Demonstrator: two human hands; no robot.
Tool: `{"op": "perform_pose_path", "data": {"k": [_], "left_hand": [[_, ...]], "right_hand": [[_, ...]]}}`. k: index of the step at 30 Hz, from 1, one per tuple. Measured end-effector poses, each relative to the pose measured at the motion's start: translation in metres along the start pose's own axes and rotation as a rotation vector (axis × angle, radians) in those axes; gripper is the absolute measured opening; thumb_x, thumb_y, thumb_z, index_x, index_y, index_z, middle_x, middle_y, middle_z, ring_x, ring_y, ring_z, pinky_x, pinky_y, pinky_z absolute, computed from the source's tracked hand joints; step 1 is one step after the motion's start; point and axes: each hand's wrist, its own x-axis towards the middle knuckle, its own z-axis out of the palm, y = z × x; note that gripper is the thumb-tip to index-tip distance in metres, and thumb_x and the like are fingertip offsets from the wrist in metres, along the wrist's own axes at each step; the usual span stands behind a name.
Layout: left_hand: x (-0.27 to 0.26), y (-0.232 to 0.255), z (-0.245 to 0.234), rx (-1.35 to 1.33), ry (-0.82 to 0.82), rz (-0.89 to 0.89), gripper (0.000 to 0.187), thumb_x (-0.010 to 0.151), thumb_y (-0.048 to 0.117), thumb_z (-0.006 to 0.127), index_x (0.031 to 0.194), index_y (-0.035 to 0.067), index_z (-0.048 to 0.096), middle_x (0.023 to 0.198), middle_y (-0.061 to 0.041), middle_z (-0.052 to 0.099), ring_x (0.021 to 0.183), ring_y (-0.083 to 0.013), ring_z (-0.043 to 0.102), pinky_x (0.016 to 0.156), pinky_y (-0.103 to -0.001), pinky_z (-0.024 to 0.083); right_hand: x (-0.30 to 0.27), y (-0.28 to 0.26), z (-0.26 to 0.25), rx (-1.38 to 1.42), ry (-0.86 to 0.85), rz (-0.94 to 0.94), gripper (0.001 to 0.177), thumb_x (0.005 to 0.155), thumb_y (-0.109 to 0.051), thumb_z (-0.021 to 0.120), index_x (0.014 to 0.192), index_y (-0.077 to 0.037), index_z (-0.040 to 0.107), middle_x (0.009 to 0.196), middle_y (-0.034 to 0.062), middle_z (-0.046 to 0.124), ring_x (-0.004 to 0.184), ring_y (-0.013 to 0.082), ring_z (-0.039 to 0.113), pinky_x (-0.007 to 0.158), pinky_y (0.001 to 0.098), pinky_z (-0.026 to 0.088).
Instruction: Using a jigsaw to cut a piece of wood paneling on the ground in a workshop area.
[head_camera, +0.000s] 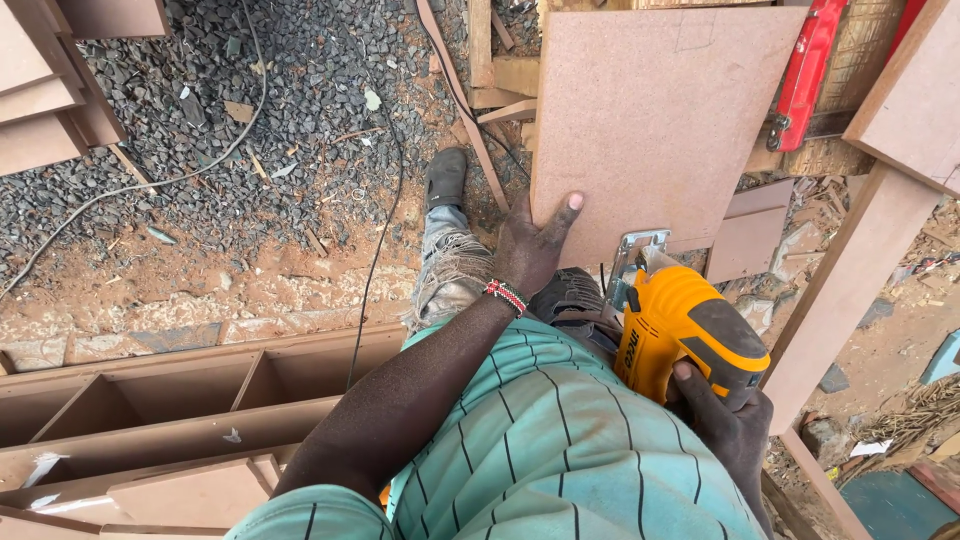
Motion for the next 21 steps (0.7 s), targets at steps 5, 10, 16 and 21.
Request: {"op": "perform_pose_path", "data": {"k": [5, 10, 16, 21], "left_hand": [[-0.002, 0.002, 0.000, -0.030, -0.007, -0.012, 0.087, 0.092, 0.081, 0.065, 0.149, 0.016, 0.078, 0.134, -0.007, 0.090, 0.126, -0.0272, 0.087, 0.098, -0.046, 0.067], [-0.003, 0.003, 0.000, -0.028, -0.009, -0.011, 0.089, 0.091, 0.081, 0.065, 0.146, 0.012, 0.077, 0.131, -0.010, 0.089, 0.123, -0.0296, 0.086, 0.096, -0.047, 0.067], [-0.001, -0.001, 0.001, -0.080, -0.008, 0.006, 0.091, 0.090, 0.081, 0.067, 0.149, 0.013, 0.076, 0.138, -0.010, 0.089, 0.129, -0.0304, 0.086, 0.099, -0.048, 0.071], [-0.001, -0.001, 0.002, -0.025, 0.005, -0.018, 0.095, 0.083, 0.087, 0.066, 0.144, 0.014, 0.074, 0.135, -0.008, 0.086, 0.122, -0.0285, 0.086, 0.090, -0.047, 0.071]], "right_hand": [[0.003, 0.000, -0.002, -0.010, -0.010, -0.010, 0.031, 0.106, -0.031, 0.092, 0.107, -0.001, 0.083, 0.094, 0.0182, 0.085, 0.081, 0.0315, 0.080, 0.072, 0.0425, 0.065], [0.009, 0.000, -0.009, 0.017, -0.086, -0.017, 0.029, 0.109, -0.027, 0.089, 0.108, 0.001, 0.082, 0.092, 0.0197, 0.084, 0.080, 0.0318, 0.079, 0.071, 0.0425, 0.065], [-0.003, 0.005, -0.013, -0.027, -0.090, 0.041, 0.033, 0.111, -0.028, 0.088, 0.102, 0.004, 0.084, 0.090, 0.0221, 0.085, 0.079, 0.0318, 0.077, 0.069, 0.0429, 0.061], [0.004, 0.044, -0.025, -0.031, -0.090, 0.049, 0.036, 0.109, -0.032, 0.089, 0.100, 0.003, 0.087, 0.089, 0.0198, 0.086, 0.076, 0.0306, 0.078, 0.069, 0.0416, 0.062]]}}
